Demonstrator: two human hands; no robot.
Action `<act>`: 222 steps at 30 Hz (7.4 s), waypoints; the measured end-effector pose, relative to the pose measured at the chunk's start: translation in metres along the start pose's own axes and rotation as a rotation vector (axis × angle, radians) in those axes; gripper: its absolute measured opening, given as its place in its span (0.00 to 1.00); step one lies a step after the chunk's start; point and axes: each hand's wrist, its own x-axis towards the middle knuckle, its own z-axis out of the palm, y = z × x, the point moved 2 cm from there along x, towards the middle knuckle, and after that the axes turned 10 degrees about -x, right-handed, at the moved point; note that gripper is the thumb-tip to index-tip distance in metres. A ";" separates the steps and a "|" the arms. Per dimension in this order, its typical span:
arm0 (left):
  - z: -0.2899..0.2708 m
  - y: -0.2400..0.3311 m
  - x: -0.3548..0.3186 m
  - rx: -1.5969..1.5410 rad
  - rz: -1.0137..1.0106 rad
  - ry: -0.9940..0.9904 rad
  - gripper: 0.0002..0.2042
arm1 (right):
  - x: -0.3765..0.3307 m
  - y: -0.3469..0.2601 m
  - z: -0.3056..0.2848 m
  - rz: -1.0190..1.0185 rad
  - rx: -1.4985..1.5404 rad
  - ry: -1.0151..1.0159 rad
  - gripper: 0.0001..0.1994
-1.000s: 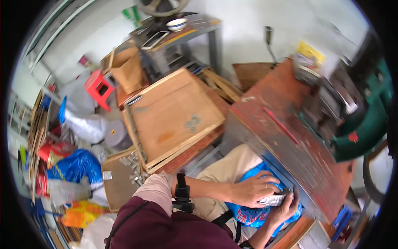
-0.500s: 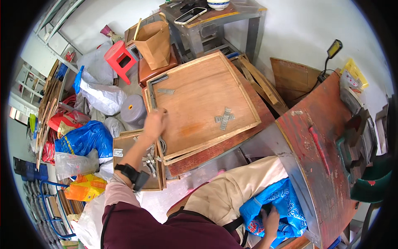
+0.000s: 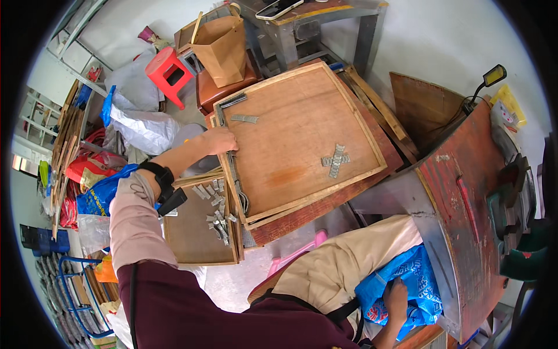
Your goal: Using a manual punch press to process small metal plates or components.
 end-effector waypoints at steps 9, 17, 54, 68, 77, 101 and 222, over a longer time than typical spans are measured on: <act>0.014 -0.006 0.005 0.120 0.258 0.064 0.11 | -0.005 -0.009 -0.001 0.043 0.016 0.026 0.06; -0.025 0.018 0.035 -0.230 -0.074 0.275 0.09 | -0.004 -0.003 0.005 0.001 -0.060 0.035 0.08; -0.006 0.050 -0.017 0.056 0.407 -0.182 0.07 | -0.021 -0.007 0.028 0.042 0.011 0.010 0.11; -0.025 0.061 0.026 -0.126 0.185 0.126 0.13 | -0.024 -0.016 0.022 0.031 0.097 0.059 0.12; -0.056 0.063 0.063 -0.118 0.045 0.441 0.16 | -0.021 -0.018 0.009 0.062 0.141 0.016 0.16; 0.001 0.114 -0.027 -0.200 0.447 -0.028 0.06 | -0.017 0.002 0.032 0.028 0.088 0.027 0.12; -0.334 0.478 0.195 -0.758 0.942 0.692 0.33 | -0.024 0.120 -0.182 0.107 0.473 0.924 0.20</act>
